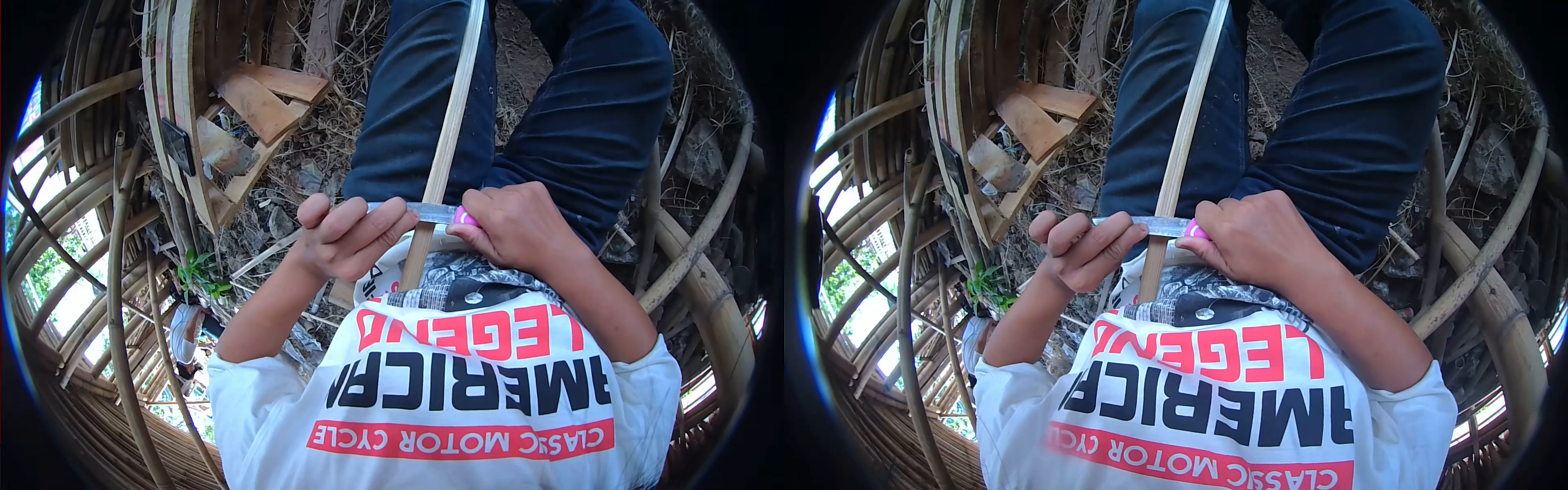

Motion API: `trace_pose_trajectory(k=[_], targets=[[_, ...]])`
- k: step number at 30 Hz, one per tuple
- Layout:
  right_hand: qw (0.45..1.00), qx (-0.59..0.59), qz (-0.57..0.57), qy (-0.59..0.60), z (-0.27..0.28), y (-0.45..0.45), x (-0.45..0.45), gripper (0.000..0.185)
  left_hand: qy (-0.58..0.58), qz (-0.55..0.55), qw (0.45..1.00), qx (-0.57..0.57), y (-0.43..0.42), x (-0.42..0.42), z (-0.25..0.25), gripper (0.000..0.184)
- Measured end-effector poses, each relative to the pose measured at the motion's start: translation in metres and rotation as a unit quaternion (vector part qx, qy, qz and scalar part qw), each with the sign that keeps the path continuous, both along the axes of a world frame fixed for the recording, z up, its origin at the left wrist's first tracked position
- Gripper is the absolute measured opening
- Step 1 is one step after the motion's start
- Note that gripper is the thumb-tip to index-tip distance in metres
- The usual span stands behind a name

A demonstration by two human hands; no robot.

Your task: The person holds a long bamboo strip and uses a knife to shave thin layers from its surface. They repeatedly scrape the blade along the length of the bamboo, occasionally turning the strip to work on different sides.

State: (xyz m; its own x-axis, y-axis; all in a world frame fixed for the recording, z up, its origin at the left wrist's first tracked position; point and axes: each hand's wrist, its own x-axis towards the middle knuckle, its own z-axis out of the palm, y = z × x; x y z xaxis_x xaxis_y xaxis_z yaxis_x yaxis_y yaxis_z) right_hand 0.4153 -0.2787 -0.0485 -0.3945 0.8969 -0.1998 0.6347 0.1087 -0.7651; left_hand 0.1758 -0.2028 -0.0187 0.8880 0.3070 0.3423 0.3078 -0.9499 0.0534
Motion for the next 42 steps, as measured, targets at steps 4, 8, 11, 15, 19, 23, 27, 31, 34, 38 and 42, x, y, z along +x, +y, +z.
trace_pose_trajectory(k=[4, 8, 11, 15, 19, 23, 27, 31, 34, 38, 42], targets=[[0.999, 0.032, -0.015, -0.025, -0.001, 0.001, -0.001, 0.039, 0.002, 0.0, 1.0, 0.008, 0.002, -0.001, -0.002, 0.027], [0.998, 0.045, -0.046, -0.026, -0.007, 0.013, 0.006, 0.04, -0.001, -0.004, 1.0, 0.027, 0.018, 0.009, -0.012, 0.031], [0.997, 0.042, -0.051, -0.032, -0.009, 0.022, 0.012, 0.04, -0.006, -0.001, 1.0, 0.021, 0.03, 0.02, -0.019, 0.026], [0.992, 0.08, -0.08, -0.051, -0.025, 0.034, 0.019, 0.042, -0.011, -0.007, 0.999, 0.047, 0.048, 0.031, -0.03, 0.026], [0.989, 0.094, -0.094, -0.071, -0.038, 0.055, 0.036, 0.042, -0.017, -0.023, 0.997, 0.072, 0.076, 0.051, -0.045, 0.025], [0.988, 0.098, -0.103, -0.051, -0.026, 0.056, 0.039, 0.043, -0.026, -0.039, 0.995, 0.088, 0.079, 0.053, -0.03, 0.024], [0.996, 0.046, -0.072, -0.008, 0.007, 0.017, 0.025, 0.041, -0.032, -0.04, 0.998, 0.046, 0.039, 0.035, -0.002, 0.022], [0.999, 0.0, -0.043, -0.014, 0.015, -0.005, 0.02, 0.039, -0.031, -0.048, 0.998, 0.0, 0.016, 0.023, 0.005, 0.025], [0.999, -0.011, -0.046, -0.027, 0.011, -0.007, 0.02, 0.039, -0.011, -0.041, 0.999, -0.007, 0.018, 0.024, 0.006, 0.029], [0.998, 0.007, -0.063, -0.028, 0.0, 0.001, 0.024, 0.04, 0.017, -0.074, 0.997, -0.026, 0.032, 0.035, 0.006, 0.033], [0.996, 0.013, -0.077, -0.046, -0.009, 0.016, 0.031, 0.041, 0.05, -0.106, 0.993, -0.024, 0.051, 0.046, -0.004, 0.035]])
